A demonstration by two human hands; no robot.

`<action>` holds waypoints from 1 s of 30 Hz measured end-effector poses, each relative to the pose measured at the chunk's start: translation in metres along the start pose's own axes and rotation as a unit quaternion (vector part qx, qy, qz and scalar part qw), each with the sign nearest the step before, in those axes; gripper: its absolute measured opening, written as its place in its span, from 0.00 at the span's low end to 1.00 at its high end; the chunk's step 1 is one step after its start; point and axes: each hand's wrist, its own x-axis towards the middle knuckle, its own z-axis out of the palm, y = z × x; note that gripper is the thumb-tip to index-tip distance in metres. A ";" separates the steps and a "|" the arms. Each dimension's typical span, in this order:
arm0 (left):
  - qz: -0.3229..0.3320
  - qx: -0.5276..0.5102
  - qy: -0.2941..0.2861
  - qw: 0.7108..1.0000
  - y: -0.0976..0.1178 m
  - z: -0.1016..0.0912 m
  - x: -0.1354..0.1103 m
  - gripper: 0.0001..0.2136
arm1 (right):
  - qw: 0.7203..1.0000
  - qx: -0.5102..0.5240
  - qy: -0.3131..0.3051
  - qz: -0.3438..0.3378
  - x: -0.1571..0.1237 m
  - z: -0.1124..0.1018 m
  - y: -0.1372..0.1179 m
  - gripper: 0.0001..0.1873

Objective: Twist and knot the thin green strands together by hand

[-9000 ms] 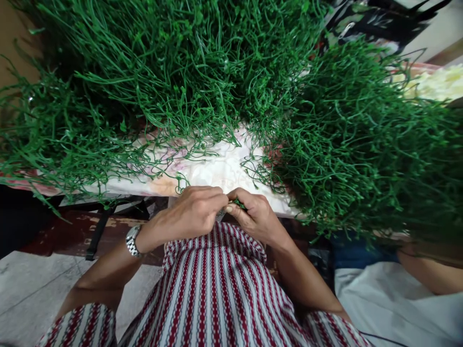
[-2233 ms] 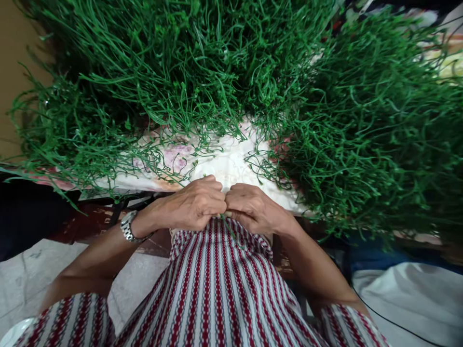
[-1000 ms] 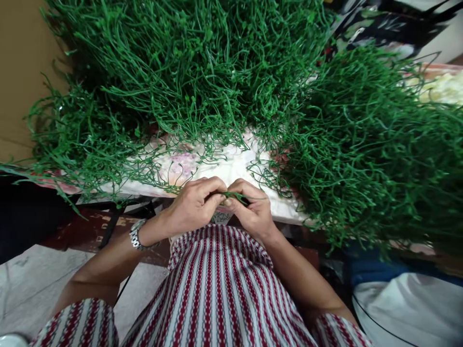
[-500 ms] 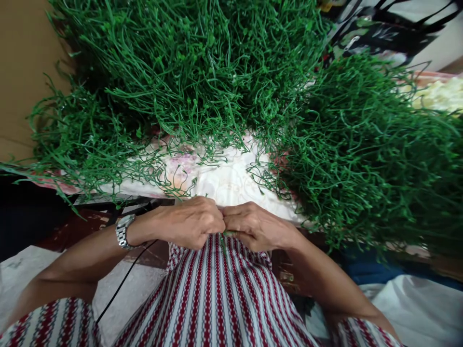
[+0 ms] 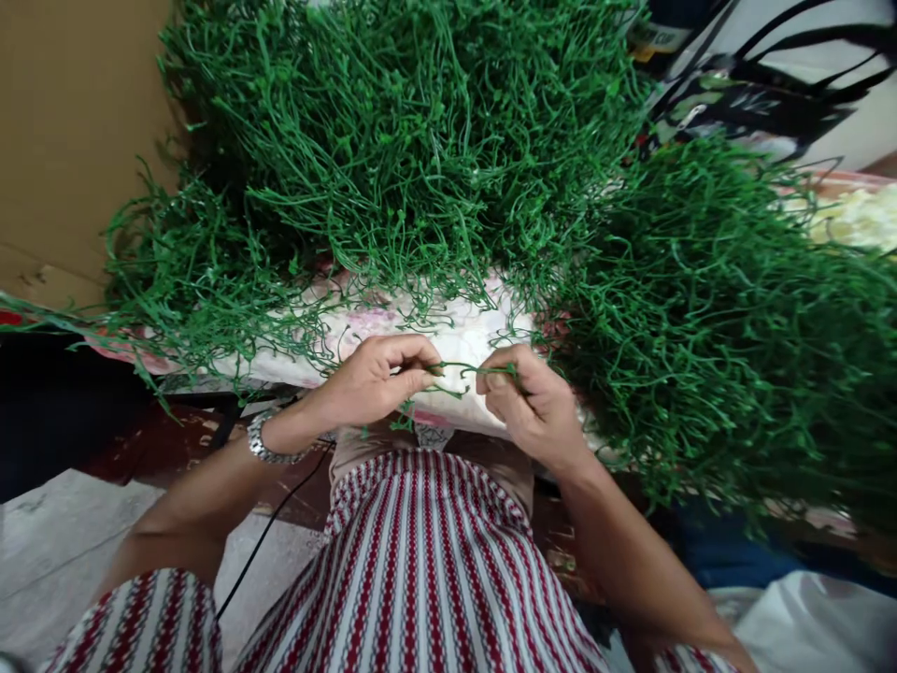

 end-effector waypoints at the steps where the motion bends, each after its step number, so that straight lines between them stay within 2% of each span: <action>1: -0.001 -0.008 0.006 1.000 -0.001 0.004 0.000 0.02 | 1.000 -0.002 0.011 0.001 0.002 0.006 -0.001 0.06; 5: 0.003 -0.035 0.044 0.998 -0.005 0.013 -0.003 0.02 | 0.999 0.015 -0.020 -0.037 0.009 0.029 -0.004 0.08; 8: 0.020 -0.007 0.069 0.997 -0.005 0.015 -0.008 0.03 | 0.998 0.043 -0.025 -0.038 0.010 0.039 -0.003 0.08; 10: 0.029 0.006 0.066 0.997 -0.005 0.016 -0.011 0.04 | 0.997 0.060 -0.020 -0.035 0.008 0.041 -0.001 0.07; 13: 0.013 -0.037 0.053 0.998 -0.005 0.016 -0.011 0.03 | 0.996 0.076 -0.025 -0.043 0.006 0.040 -0.002 0.06; 18: -0.016 -0.083 0.029 0.996 -0.006 0.014 -0.010 0.04 | 0.997 0.048 -0.020 -0.050 0.002 0.040 -0.002 0.06; 24: -0.051 0.023 -0.065 0.996 0.000 0.003 -0.011 0.09 | 0.995 -0.035 0.036 -0.087 -0.003 0.045 0.002 0.03; 27: -0.059 0.102 -0.106 0.987 0.002 -0.002 -0.011 0.08 | 0.993 -0.051 0.017 -0.109 -0.005 0.046 0.004 0.03; 30: -0.021 0.185 -0.118 0.975 0.004 -0.003 -0.011 0.06 | 0.990 -0.066 -0.013 -0.126 -0.007 0.047 0.005 0.05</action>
